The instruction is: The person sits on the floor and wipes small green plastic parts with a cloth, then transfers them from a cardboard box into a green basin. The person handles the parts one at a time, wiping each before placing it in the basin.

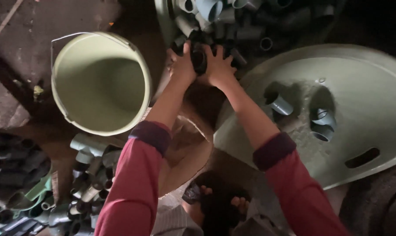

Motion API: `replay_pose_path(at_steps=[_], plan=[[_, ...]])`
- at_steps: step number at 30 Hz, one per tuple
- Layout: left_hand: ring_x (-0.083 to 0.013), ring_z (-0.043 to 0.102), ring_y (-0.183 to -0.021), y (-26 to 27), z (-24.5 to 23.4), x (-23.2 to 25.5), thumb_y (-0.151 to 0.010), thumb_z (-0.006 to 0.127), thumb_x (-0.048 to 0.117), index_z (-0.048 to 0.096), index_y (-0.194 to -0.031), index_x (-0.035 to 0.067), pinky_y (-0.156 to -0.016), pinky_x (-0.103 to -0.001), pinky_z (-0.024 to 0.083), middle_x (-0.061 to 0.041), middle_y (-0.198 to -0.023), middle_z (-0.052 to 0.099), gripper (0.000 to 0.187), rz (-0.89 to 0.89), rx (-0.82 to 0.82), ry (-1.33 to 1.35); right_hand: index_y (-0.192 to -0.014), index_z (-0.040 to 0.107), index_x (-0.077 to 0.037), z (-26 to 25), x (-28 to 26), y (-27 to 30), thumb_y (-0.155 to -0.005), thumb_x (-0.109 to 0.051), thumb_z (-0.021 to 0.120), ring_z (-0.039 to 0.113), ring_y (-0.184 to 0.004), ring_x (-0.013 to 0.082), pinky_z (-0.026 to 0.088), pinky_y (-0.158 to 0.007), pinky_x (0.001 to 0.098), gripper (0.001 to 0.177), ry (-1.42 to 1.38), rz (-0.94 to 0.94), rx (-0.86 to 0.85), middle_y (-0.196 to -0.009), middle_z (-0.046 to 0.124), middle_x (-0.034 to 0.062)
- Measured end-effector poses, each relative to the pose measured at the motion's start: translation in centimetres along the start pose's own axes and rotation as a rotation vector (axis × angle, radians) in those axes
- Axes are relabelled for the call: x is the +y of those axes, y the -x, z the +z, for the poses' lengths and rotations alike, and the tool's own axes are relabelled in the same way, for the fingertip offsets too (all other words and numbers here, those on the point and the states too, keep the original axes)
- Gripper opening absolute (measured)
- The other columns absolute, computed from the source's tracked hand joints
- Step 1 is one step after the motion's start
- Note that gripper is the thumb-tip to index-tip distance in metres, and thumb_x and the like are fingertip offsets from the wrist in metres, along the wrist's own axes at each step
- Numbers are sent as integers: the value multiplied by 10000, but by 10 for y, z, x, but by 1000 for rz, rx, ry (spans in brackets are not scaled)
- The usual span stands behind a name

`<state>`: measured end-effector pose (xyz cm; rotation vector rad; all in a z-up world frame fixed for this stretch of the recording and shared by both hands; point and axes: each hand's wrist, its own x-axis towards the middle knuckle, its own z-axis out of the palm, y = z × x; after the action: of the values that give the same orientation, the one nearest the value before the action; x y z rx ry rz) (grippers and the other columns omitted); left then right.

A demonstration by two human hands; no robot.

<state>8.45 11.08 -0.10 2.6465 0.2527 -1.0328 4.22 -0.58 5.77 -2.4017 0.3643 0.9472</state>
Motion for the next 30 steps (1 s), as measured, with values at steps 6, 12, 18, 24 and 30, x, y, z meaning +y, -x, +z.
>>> replay_pose_path(at_steps=[6,12,18,24,30], plan=[[-438,384,-1412,10,-8,11,-879,802,260,28,-1616,456,-999,-536,509,-168,-1683,-98,1086,-47,-1,-151,-1532,287,-281,26,17,-15,-805,-600,742,460,-1112,583,510,-795,680,915,98,-177,276,-1454,425,125],[-364,505,-1357,12,-17,14,-869,763,257,33,-1620,469,-1064,-515,479,-189,-1678,-130,1068,-63,-40,-102,-1553,262,-226,17,13,-6,-813,-568,788,400,-1228,614,477,-892,717,970,43,-110,260,-1518,361,152],[-503,440,-1321,-51,17,-9,-1044,398,163,292,-1552,492,-1023,-601,449,-220,-1672,-123,614,4,78,12,-1606,33,-65,-22,36,18,-877,-431,823,370,-1516,320,383,-1134,443,1135,-536,-320,352,-1676,301,149],[-617,571,-1151,-71,24,-31,-976,566,236,502,-1426,186,-1071,-591,450,-448,-1555,-17,457,199,203,29,-1456,302,-131,-71,69,124,-836,-323,863,507,-1265,155,381,-1138,304,857,-760,-562,450,-1384,526,64],[-465,635,-1154,-29,-22,-26,-837,730,372,672,-1243,221,-1013,-541,475,-226,-1240,680,437,494,67,83,-1541,441,-12,-47,219,215,-818,-105,832,508,-1322,388,490,-1037,561,827,-1016,-329,398,-1497,519,251]])
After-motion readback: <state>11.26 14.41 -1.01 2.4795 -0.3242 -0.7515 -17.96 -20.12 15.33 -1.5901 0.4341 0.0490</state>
